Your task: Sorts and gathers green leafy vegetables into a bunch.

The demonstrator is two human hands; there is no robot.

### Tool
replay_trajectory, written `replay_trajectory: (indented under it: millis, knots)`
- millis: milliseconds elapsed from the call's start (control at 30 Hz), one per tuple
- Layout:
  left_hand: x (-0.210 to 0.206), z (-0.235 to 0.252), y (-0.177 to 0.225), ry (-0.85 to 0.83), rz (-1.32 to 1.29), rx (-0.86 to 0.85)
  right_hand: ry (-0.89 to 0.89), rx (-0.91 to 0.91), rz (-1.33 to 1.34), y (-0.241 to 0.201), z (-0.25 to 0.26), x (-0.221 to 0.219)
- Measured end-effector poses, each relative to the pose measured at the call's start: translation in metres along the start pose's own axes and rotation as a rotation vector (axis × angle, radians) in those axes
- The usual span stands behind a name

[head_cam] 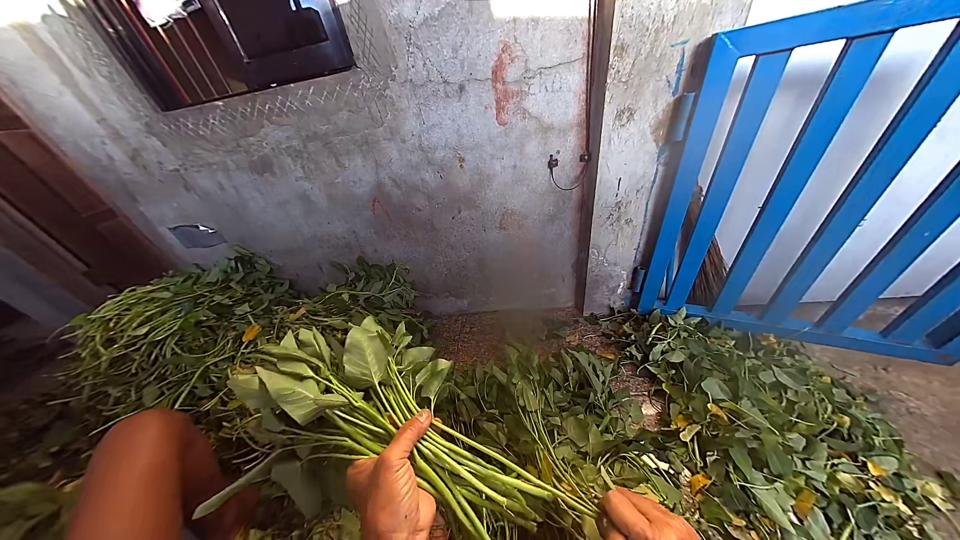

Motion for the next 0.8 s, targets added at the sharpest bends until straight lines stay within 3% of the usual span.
replay_trajectory:
  millis: [133, 200, 333, 433, 600, 700, 733, 800]
  knots:
    - [0.001, -0.003, -0.001, -0.009, 0.01, -0.01, 0.044, -0.016, -0.148, 0.0, 0.001, -0.001]
    - [0.001, -0.009, -0.004, 0.011, -0.012, -0.042, 0.237, -0.116, -0.145, 0.006, 0.006, -0.001]
    - [-0.006, -0.027, -0.006, 0.02, -0.045, -0.085, 0.809, -0.531, 0.583, 0.036, 0.031, -0.009]
    - [-0.01, -0.028, -0.003, 0.03, -0.067, -0.136, 1.079, -0.652, 0.947, 0.04, 0.053, -0.013]
    - [-0.01, -0.024, 0.006, 0.078, -0.079, -0.195, 1.078, -0.734, 1.315, 0.044, 0.068, -0.011]
    - [0.003, -0.006, 0.029, 0.125, -0.114, -0.211, 1.172, -0.729, 1.467, 0.088, 0.058, 0.003]
    - [0.008, 0.0, 0.039, 0.134, -0.127, -0.231, 1.182, -0.691, 1.364, 0.112, 0.052, 0.007]
    - [0.018, 0.008, 0.053, 0.14, -0.148, -0.275, 1.043, -0.696, 0.844, 0.167, 0.033, 0.011]
Point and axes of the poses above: each hand's wrist, its own z-axis towards the middle knuckle, its own x-axis out of the back of the hand, y = z × x, the point moved 5 cm from there along z, towards the middle knuckle, and after that the axes turned 9 degrees about x, right-handed, at the moved point
